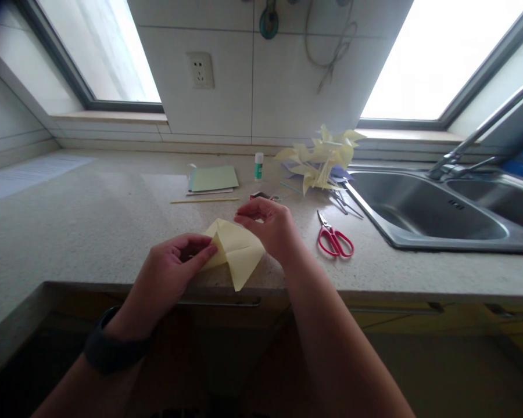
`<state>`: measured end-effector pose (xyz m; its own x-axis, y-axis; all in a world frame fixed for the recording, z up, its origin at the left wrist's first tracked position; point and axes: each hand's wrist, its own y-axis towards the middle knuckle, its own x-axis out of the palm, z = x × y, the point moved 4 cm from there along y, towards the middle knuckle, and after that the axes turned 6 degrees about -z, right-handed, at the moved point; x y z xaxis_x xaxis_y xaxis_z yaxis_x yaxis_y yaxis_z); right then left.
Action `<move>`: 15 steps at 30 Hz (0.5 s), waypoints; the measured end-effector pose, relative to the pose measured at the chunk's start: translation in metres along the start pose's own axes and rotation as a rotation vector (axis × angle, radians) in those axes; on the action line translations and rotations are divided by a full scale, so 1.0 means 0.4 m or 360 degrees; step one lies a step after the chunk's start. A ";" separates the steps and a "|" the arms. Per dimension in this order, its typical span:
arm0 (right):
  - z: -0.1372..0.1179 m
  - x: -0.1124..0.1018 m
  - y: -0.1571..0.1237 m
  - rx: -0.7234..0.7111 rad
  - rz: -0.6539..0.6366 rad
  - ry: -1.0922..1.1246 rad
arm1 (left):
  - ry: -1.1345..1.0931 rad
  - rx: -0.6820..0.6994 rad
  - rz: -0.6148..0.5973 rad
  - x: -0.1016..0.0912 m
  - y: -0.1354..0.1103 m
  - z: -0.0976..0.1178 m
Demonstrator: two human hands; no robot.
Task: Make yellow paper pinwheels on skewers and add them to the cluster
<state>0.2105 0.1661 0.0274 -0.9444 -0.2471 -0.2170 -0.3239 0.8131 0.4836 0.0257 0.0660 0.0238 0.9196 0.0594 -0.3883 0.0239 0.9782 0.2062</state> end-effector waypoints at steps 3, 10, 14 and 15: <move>-0.012 0.002 -0.004 -0.0009 0.0008 0.0009 | -0.0020 0.0001 0.0017 -0.005 0.034 0.000; -0.041 0.004 -0.015 -0.0113 -0.0042 -0.0146 | -0.0073 0.0049 0.0031 0.013 0.073 -0.022; -0.057 0.010 -0.020 -0.0208 -0.0110 -0.0231 | -0.0072 0.0051 0.0090 0.014 0.062 -0.031; -0.060 0.012 -0.020 -0.0236 -0.0127 -0.0244 | -0.0070 0.0050 0.0108 0.013 0.059 -0.032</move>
<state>0.2072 0.1455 0.0429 -0.8993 -0.2154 -0.3805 -0.4128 0.7052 0.5764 0.0261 0.0920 0.0152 0.9358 0.1160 -0.3330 -0.0273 0.9654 0.2594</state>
